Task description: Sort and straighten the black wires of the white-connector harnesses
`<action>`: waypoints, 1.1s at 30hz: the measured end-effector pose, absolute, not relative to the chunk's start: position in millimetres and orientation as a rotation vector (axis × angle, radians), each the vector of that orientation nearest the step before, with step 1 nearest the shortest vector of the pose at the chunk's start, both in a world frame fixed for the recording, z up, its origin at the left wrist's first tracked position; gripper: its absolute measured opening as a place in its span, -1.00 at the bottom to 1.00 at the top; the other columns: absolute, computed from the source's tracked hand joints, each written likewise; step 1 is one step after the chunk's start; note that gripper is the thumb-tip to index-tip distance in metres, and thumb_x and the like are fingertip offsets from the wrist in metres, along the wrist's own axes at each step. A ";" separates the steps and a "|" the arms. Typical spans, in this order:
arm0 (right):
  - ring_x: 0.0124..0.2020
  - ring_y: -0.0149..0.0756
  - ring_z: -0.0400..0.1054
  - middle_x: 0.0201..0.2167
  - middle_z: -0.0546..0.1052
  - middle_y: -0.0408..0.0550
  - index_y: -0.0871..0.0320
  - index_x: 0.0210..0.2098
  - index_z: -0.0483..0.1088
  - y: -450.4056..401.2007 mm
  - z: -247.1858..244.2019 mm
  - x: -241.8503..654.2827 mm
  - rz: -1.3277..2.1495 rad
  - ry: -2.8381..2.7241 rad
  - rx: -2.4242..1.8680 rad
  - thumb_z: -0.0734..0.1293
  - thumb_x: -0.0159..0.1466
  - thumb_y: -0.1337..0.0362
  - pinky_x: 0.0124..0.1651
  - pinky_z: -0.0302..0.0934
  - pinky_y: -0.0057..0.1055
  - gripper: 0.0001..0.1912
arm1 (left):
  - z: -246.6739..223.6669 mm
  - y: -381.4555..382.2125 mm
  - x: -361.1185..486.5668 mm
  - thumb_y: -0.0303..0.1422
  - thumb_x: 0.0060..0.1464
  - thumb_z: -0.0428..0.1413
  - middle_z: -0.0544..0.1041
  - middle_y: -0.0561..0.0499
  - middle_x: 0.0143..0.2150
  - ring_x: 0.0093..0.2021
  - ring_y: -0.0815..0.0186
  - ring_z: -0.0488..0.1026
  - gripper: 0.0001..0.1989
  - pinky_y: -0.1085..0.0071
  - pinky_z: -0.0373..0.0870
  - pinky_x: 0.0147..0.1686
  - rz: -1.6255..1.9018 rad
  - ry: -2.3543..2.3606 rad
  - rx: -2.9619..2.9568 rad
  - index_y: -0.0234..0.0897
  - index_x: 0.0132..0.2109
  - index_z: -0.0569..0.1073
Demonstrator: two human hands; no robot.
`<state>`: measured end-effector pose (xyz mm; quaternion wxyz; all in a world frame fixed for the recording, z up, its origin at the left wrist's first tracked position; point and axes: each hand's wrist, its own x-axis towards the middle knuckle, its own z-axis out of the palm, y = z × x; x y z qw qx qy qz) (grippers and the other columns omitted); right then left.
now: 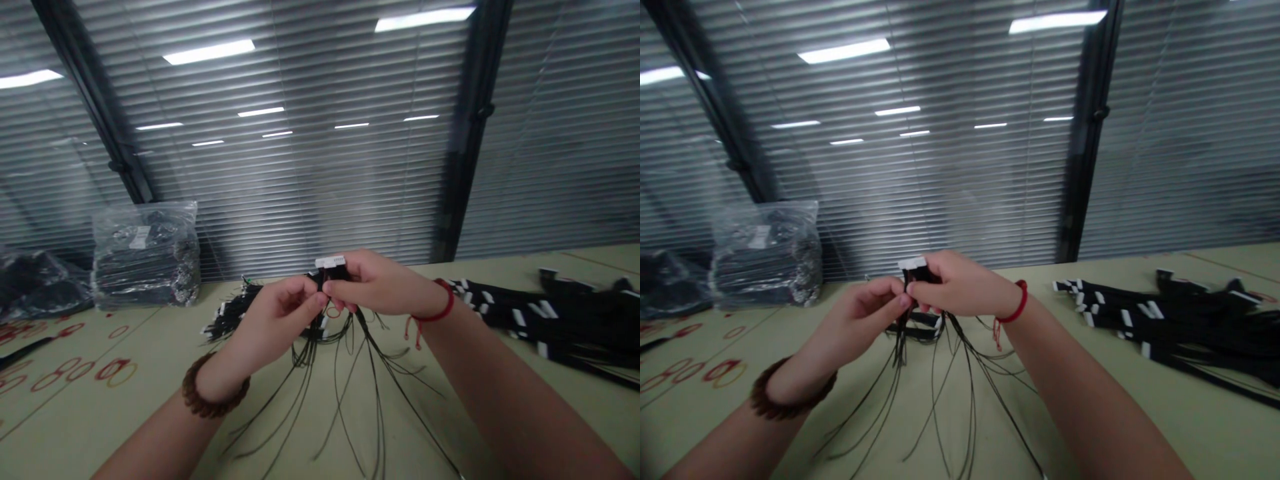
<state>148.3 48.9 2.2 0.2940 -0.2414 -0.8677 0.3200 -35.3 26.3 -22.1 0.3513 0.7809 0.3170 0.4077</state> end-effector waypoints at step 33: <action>-0.63 -0.57 0.09 -0.63 0.26 -0.24 0.25 -0.45 0.30 48.1 3.1 142.8 0.947 -2.032 -0.659 0.30 0.15 0.28 -0.61 -0.05 -0.59 -0.86 | -10.6 15.8 -41.4 -0.35 0.08 0.08 0.36 0.10 -0.58 -0.57 0.42 0.26 -0.79 0.50 0.18 -0.56 1.167 0.894 2.023 -0.30 -0.49 0.34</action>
